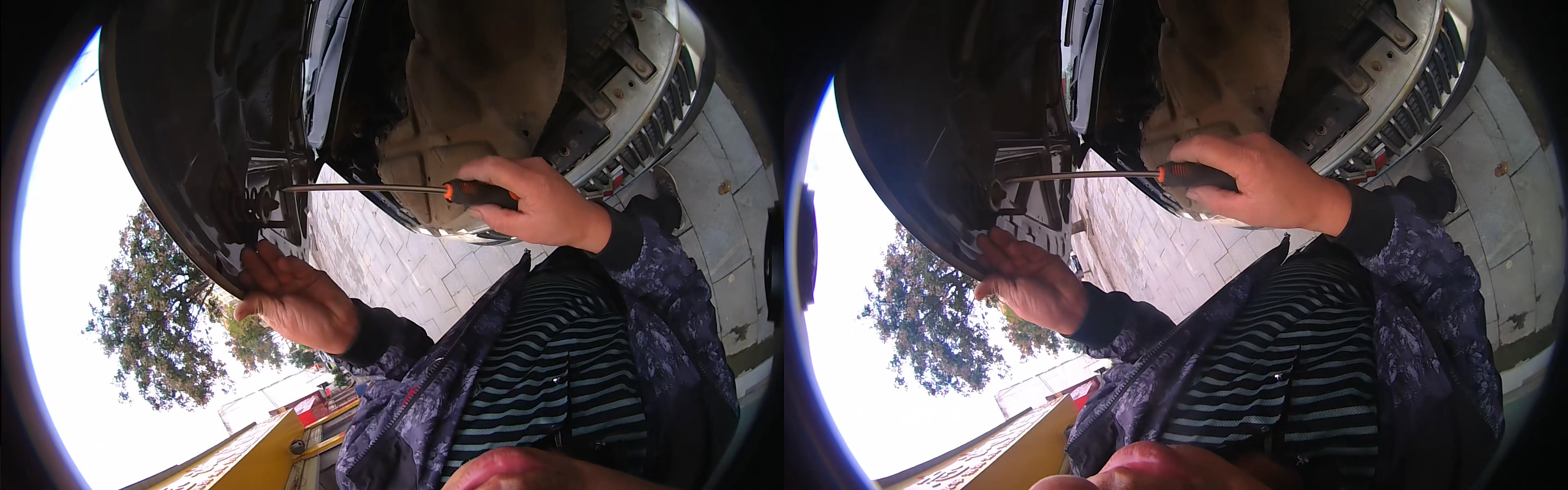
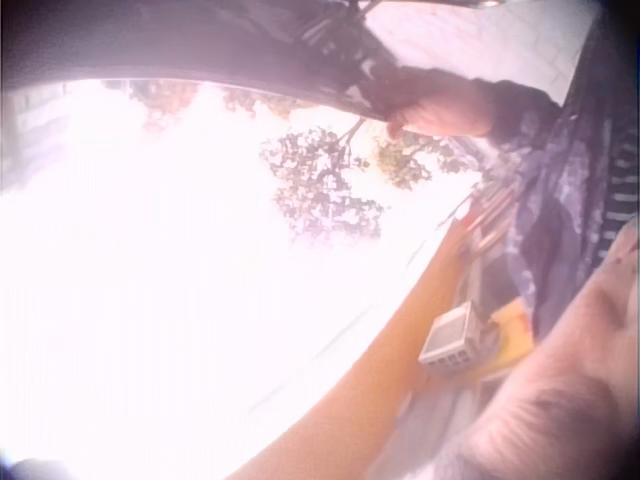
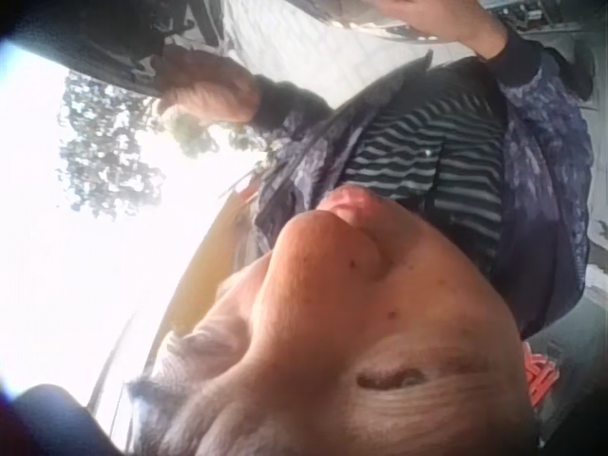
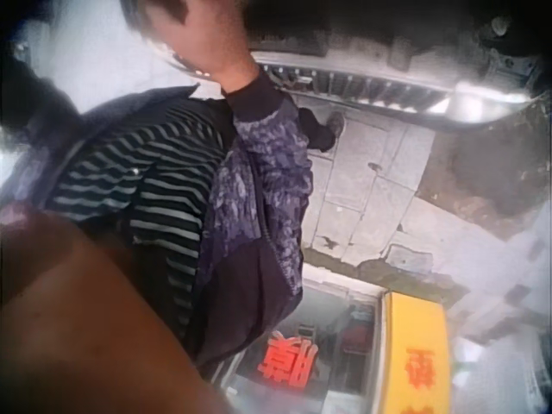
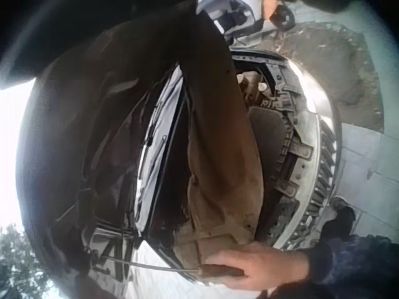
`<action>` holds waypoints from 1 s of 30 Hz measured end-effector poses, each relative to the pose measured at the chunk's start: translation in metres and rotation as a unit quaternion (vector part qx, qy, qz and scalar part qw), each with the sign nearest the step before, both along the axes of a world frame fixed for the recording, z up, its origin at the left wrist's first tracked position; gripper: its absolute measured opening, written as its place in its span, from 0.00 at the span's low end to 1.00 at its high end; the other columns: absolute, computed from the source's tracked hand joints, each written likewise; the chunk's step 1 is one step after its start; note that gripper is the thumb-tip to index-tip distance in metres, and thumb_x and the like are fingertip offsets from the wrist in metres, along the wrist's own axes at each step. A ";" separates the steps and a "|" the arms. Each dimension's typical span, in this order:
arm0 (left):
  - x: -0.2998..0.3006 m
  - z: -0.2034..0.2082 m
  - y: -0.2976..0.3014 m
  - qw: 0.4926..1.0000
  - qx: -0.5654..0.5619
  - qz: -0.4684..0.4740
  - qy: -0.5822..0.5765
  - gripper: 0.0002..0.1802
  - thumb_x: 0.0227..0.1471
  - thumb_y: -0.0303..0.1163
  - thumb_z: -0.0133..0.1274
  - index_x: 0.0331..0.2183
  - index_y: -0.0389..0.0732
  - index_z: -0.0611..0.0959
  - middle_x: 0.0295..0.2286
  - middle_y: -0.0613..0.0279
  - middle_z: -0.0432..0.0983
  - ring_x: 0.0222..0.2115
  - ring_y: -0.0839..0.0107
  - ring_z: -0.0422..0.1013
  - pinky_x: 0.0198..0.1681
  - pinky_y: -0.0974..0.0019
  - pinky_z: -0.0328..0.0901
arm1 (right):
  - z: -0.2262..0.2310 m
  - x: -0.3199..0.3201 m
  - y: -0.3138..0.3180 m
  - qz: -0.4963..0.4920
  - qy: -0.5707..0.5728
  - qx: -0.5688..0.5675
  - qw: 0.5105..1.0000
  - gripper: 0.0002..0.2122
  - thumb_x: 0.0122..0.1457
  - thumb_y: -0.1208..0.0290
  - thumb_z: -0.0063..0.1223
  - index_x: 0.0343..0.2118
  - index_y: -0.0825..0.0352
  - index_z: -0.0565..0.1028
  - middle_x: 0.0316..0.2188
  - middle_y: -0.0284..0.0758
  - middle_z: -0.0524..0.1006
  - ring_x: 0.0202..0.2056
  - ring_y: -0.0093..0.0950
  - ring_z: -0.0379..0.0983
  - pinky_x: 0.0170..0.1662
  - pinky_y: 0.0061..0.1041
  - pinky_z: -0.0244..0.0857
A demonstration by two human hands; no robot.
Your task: The person uses a screwdriver to pry and release the hood latch on a dark car, then lifts the hood to expose the engine bay. After closing the hood, they walk to a workbench and use pliers and a screwdriver to manipulate a cable attached to a detached car part.
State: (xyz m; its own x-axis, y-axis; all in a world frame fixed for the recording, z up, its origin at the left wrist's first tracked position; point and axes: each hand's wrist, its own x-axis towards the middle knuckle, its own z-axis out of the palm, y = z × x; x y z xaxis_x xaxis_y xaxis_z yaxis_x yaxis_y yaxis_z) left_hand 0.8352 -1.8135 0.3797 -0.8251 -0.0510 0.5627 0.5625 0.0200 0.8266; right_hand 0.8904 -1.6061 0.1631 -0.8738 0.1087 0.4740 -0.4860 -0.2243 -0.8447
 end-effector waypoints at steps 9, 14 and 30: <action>-0.004 0.014 -0.009 0.983 0.026 -0.163 -0.075 0.27 0.61 0.56 0.51 0.46 0.42 0.80 0.47 0.57 0.80 0.46 0.65 0.78 0.41 0.70 0.79 | 0.024 -0.030 0.000 -0.124 0.115 0.009 0.985 0.23 0.56 0.77 0.66 0.55 0.73 0.76 0.41 0.46 0.81 0.39 0.39 0.81 0.40 0.29 0.75; 0.001 0.011 -0.003 0.997 0.030 -0.044 -0.049 0.28 0.59 0.57 0.53 0.44 0.40 0.78 0.34 0.66 0.77 0.43 0.69 0.77 0.41 0.71 0.79 | 0.037 -0.033 0.000 -0.117 0.119 0.022 0.986 0.22 0.57 0.76 0.66 0.55 0.74 0.76 0.40 0.47 0.81 0.38 0.38 0.81 0.39 0.29 0.75; 0.000 0.012 0.001 0.999 0.026 -0.001 -0.042 0.29 0.56 0.58 0.55 0.45 0.42 0.78 0.28 0.70 0.70 0.39 0.71 0.73 0.40 0.72 0.78 | 0.041 -0.035 -0.004 -0.151 0.110 0.000 0.982 0.20 0.54 0.76 0.68 0.51 0.71 0.78 0.39 0.42 0.82 0.36 0.38 0.82 0.38 0.30 0.77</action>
State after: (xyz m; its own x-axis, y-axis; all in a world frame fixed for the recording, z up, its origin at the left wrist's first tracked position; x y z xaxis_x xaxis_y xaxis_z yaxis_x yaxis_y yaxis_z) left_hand 0.8352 -1.8123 0.3922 -0.8698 -0.0764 0.4875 0.4905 -0.0261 0.8711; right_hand 0.8555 -1.6103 0.2044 -0.6782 0.3475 0.6475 -0.7013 -0.0426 -0.7116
